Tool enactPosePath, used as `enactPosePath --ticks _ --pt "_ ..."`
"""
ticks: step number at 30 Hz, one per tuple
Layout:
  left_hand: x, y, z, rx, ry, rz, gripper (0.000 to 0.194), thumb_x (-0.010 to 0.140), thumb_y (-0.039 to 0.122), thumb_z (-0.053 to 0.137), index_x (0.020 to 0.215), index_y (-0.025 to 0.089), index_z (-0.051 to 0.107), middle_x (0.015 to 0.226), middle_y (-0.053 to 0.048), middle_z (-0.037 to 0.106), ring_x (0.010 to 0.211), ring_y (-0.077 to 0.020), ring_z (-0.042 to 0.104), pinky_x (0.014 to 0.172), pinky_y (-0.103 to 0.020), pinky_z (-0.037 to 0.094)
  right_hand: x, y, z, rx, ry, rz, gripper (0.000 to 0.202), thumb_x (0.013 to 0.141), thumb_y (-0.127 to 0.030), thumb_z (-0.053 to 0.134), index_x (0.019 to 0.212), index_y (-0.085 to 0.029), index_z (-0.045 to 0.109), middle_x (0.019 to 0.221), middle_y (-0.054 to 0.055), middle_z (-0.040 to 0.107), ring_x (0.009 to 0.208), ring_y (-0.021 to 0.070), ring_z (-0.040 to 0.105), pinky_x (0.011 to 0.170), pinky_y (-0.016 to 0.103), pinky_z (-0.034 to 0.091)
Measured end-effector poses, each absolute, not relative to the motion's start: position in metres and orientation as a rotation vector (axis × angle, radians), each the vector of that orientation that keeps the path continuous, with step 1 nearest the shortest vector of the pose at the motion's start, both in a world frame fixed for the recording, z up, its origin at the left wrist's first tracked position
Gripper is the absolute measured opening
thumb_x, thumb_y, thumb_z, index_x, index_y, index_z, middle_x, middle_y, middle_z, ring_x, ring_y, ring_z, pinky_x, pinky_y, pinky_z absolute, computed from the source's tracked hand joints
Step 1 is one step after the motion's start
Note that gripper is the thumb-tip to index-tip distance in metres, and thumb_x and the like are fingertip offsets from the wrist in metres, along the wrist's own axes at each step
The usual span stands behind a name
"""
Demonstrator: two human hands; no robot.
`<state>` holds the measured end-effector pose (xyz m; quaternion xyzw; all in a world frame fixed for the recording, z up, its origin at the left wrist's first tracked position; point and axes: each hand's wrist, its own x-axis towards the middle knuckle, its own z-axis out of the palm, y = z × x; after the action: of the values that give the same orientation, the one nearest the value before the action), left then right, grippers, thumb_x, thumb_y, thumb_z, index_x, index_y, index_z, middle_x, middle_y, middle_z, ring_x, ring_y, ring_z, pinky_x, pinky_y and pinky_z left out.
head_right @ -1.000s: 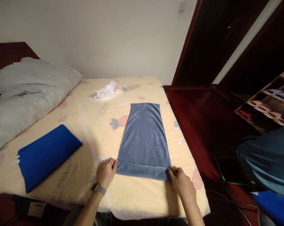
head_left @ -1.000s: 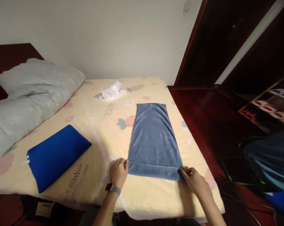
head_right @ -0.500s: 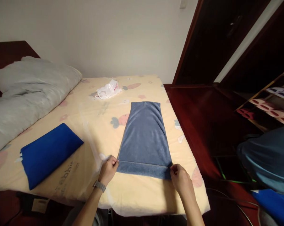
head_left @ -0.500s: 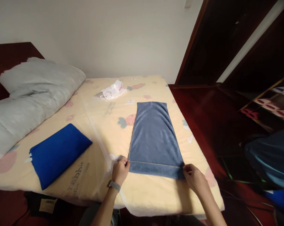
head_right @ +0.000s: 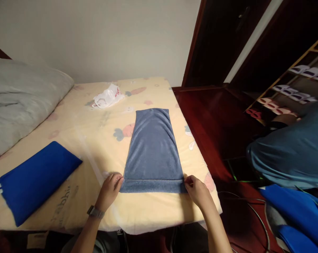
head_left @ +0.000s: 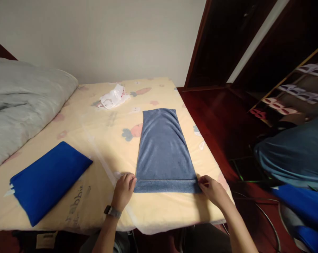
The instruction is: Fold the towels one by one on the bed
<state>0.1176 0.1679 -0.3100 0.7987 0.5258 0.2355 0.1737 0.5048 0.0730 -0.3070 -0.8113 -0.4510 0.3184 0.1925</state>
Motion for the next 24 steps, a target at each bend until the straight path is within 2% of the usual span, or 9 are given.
enactPosePath --ticks 3,6,8,11,13,15,18,21,24 --pt "0.113 0.165 -0.303 2.296 1.43 0.791 0.012 0.094 0.031 0.05 0.093 0.024 0.061 0.095 -0.006 0.067 0.097 -0.023 0.062 0.09 -0.037 0.049 0.51 0.07 -0.292 -2.27 -1.115 0.803 0.022 0.079 -0.042 0.053 0.084 -0.024 0.065 0.08 0.004 0.074 0.075 0.0212 0.068 0.063 0.029 0.047" --pt "0.111 0.158 -0.301 2.389 1.307 0.698 0.012 0.088 0.022 0.055 0.095 0.025 0.064 0.101 -0.007 0.067 0.103 -0.0241 0.062 0.095 -0.039 0.049 0.507 0.068 -0.281 -2.108 -1.181 0.729 0.024 0.082 -0.041 0.05 0.079 -0.023 0.065 0.082 0.005 0.073 0.071 0.0196 0.066 0.064 0.029 0.048" --pt "0.111 0.154 -0.302 2.445 1.241 0.56 0.032 0.079 0.013 0.056 0.106 0.026 0.065 0.11 -0.007 0.067 0.11 -0.0256 0.06 0.098 -0.04 0.048 0.503 0.066 -0.282 -1.959 -1.354 0.808 0.023 0.083 -0.034 0.047 0.082 -0.023 0.067 0.092 0.005 0.073 0.077 0.0196 0.066 0.07 0.03 0.051" --pt "0.109 0.153 -0.307 2.473 1.223 0.415 0.065 0.064 0.003 0.05 0.123 0.028 0.061 0.124 -0.007 0.064 0.119 -0.0276 0.057 0.101 -0.042 0.047 0.501 0.062 -0.299 -1.854 -1.622 0.901 0.032 0.075 -0.02 0.05 0.098 -0.023 0.071 0.118 0.006 0.069 0.108 0.0227 0.063 0.095 0.035 0.05" --pt "0.108 0.156 -0.311 2.457 1.228 0.39 0.071 0.061 0.002 0.048 0.127 0.028 0.059 0.128 -0.006 0.063 0.122 -0.0274 0.056 0.102 -0.041 0.047 0.504 0.06 -0.314 -1.838 -1.737 0.906 0.046 0.069 -0.015 0.052 0.11 -0.024 0.07 0.132 0.005 0.063 0.123 0.0237 0.055 0.107 0.038 0.043" --pt "0.105 0.159 -0.313 2.413 1.227 0.409 0.066 0.065 0.002 0.048 0.125 0.028 0.061 0.128 -0.006 0.064 0.122 -0.0262 0.056 0.103 -0.041 0.046 0.508 0.059 -0.326 -1.835 -1.78 0.892 0.054 0.067 -0.013 0.052 0.118 -0.024 0.067 0.137 0.004 0.059 0.127 0.0231 0.053 0.11 0.039 0.041" --pt "0.102 0.165 -0.316 2.319 1.231 0.493 0.05 0.076 0.007 0.051 0.119 0.028 0.064 0.123 -0.006 0.067 0.118 -0.0243 0.06 0.104 -0.04 0.047 0.512 0.061 -0.331 -1.837 -1.729 0.898 0.05 0.073 -0.015 0.05 0.121 -0.023 0.064 0.134 0.006 0.061 0.123 0.0222 0.056 0.109 0.039 0.042" --pt "0.098 0.169 -0.321 2.215 1.229 0.568 0.04 0.082 0.014 0.056 0.118 0.026 0.064 0.119 -0.007 0.069 0.113 -0.0232 0.063 0.102 -0.039 0.049 0.511 0.064 -0.324 -1.865 -1.573 0.99 0.039 0.087 -0.029 0.049 0.122 -0.022 0.062 0.127 0.007 0.066 0.118 0.0227 0.06 0.105 0.039 0.045" --pt "0.095 0.171 -0.324 2.112 1.222 0.615 0.034 0.084 0.018 0.058 0.116 0.025 0.065 0.118 -0.007 0.07 0.112 -0.0226 0.063 0.1 -0.037 0.05 0.508 0.067 -0.315 -1.887 -1.426 1.075 0.037 0.092 -0.044 0.047 0.118 -0.023 0.063 0.12 0.006 0.07 0.112 0.024 0.064 0.1 0.036 0.047"
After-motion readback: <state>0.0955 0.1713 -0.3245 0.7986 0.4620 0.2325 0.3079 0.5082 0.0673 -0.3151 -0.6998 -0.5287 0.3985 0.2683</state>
